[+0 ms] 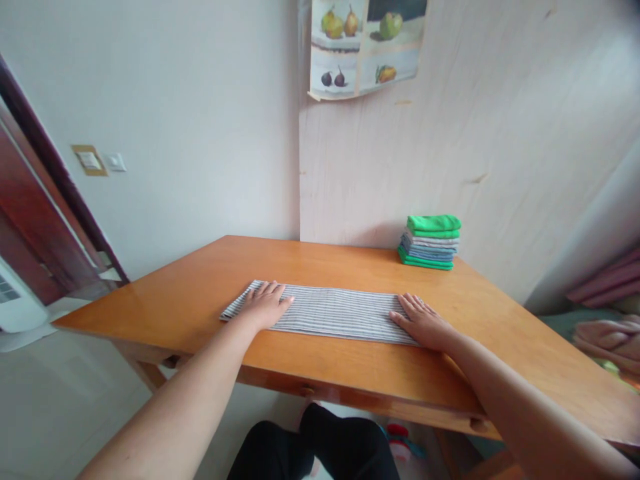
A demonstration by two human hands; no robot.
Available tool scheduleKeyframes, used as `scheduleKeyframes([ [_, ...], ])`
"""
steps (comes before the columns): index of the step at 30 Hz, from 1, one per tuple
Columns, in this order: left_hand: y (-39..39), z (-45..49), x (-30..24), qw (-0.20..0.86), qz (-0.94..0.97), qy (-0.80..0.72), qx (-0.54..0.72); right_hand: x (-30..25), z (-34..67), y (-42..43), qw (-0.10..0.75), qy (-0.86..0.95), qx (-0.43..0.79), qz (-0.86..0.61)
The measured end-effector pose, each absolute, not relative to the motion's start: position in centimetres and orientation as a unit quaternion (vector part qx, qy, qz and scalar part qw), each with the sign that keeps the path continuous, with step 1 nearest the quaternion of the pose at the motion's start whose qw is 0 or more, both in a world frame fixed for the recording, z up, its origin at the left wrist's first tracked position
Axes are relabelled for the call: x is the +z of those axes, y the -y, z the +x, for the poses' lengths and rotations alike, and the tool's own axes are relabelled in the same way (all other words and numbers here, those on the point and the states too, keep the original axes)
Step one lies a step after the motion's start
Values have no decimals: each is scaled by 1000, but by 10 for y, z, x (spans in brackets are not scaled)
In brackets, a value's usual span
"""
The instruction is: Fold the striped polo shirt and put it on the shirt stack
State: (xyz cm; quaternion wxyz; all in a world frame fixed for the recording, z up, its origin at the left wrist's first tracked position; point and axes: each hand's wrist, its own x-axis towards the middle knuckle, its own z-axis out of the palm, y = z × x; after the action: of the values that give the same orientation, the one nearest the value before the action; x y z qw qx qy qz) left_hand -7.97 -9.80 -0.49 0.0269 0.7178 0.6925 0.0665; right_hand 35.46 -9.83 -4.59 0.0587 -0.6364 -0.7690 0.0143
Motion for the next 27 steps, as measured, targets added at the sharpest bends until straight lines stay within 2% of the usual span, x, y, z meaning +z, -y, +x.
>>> scheduleKeyframes([
  [9, 97, -52, 6, -26, 756, -645, 109, -16, 326, 95, 39, 793, 1, -608],
  [14, 105, -7, 8, 40, 804, -583, 110, -9, 269, 100, 79, 812, 13, -578],
  [17, 109, 4, 1, 78, 807, -579, 91, -17, 250, 104, 70, 815, 16, -575],
  [27, 108, 2, -5, 82, 804, -583, 82, -26, 252, 108, 46, 822, 20, -568],
])
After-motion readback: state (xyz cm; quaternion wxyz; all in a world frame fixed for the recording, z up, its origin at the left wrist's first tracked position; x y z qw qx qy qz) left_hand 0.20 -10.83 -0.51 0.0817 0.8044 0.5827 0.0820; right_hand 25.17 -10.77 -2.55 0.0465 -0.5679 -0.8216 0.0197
